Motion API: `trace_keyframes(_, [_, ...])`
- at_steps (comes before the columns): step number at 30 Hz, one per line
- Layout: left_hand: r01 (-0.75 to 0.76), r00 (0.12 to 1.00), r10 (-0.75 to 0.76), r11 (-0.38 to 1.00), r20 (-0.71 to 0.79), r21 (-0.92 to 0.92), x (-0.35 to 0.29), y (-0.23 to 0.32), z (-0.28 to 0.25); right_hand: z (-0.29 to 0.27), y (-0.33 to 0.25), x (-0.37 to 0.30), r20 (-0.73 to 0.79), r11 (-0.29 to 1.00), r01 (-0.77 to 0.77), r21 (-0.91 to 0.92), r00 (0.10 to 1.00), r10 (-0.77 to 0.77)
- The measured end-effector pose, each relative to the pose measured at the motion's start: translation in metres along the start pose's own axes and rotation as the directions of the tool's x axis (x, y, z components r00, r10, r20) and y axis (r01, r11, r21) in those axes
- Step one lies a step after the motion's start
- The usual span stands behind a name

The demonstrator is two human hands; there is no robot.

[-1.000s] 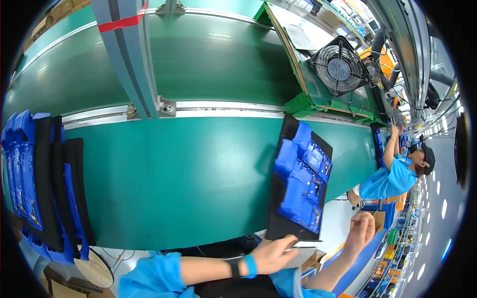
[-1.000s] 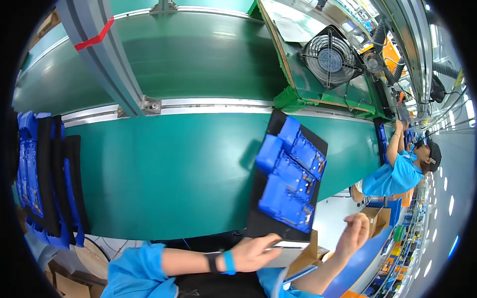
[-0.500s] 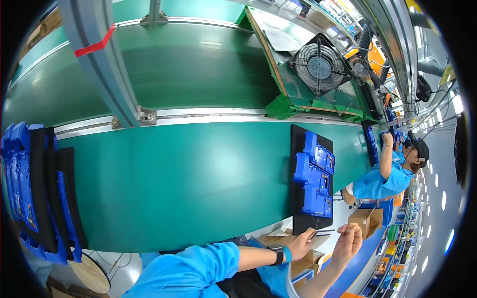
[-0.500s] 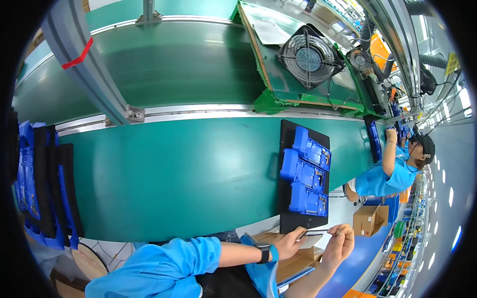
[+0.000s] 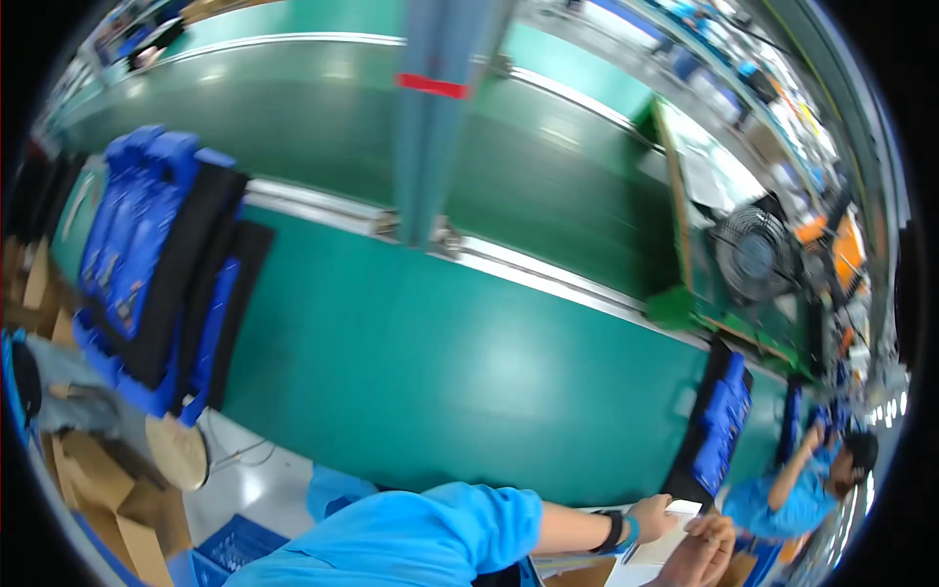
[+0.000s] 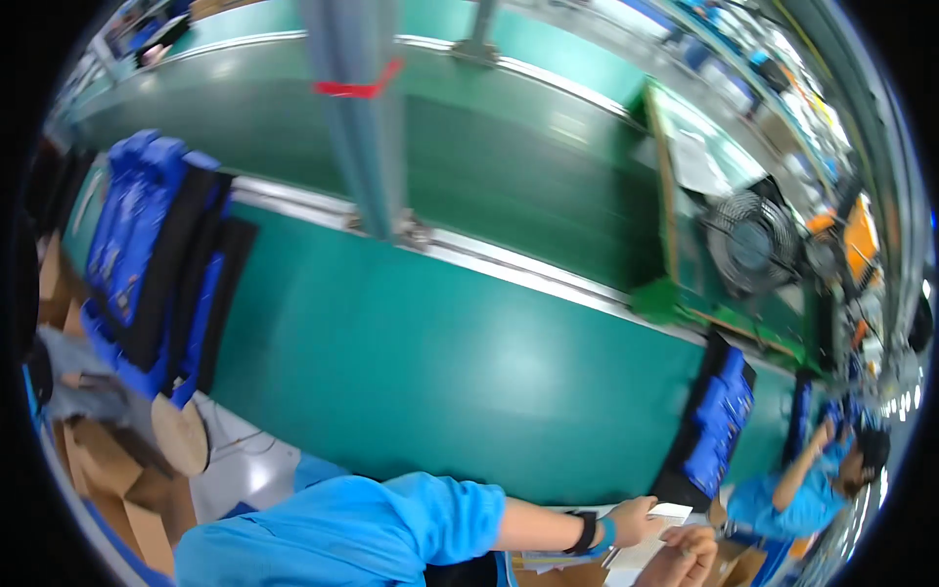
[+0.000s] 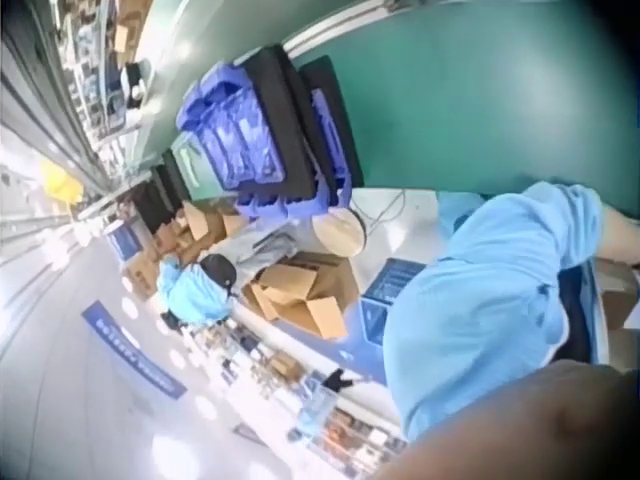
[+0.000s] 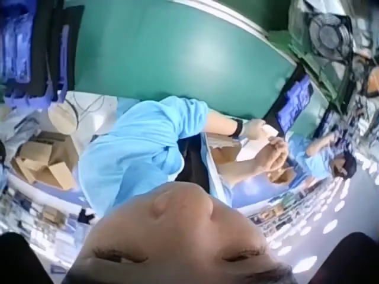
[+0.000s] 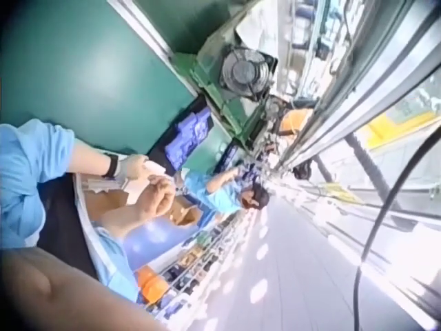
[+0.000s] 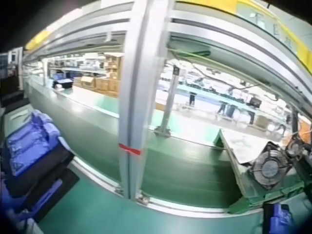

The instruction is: The person applies small adhesive labels onto electronic devices by hand, taking the labels from a component tray and placing them onto the devices.

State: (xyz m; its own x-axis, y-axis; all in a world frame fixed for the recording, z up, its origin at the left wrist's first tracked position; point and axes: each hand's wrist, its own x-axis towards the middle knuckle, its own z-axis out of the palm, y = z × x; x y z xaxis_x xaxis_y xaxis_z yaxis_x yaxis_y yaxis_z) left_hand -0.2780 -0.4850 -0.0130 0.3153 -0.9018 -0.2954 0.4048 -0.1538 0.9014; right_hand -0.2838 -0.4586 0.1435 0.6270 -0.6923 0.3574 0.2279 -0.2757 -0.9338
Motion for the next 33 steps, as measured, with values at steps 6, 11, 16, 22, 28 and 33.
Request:
trace_keyframes(6, [-0.427, 0.866, 0.372, 0.898, -0.335, -0.106, -0.132, 0.06, -0.18, 0.02, 0.078, 0.087, 0.423, 0.977, -0.094, 0.191, 0.906, 0.004])
trace_keyframes(11, [-0.232, 0.862, 0.179, 0.971, -0.473, -0.055, -0.281, 0.098, -0.285, 0.173, 0.115, 0.073, 0.625, 0.917, -0.364, 0.161, 0.757, 0.19])
trace_keyframes(16, [-0.487, 0.404, 0.248, 0.873, -0.88, 0.023, -0.438, 0.103, -0.312, 0.287, 0.109, 0.045, 0.872, 0.897, -0.427, 0.117, 0.477, 0.113])
trace_keyframes(22, [-0.461, 0.182, 0.745, 0.641, -0.642, 0.613, -0.592, 0.192, -0.419, 0.391, 0.11, 0.015, 0.952, 0.605, -0.796, 0.002, 0.186, 0.242])
trace_keyframes(28, [-0.609, 0.304, 0.384, 0.782, -0.872, 0.132, -0.713, 0.181, -0.547, 0.427, 0.112, -0.013, 0.969, 0.197, -0.98, -0.039, 0.011, 0.247])
trace_keyframes(33, [-0.624, 0.208, 0.274, 0.777, -0.939, 0.089, -0.73, 0.094, -0.652, 0.437, 0.112, -0.031, 0.974, 0.073, -0.997, 0.023, 0.039, 0.222])
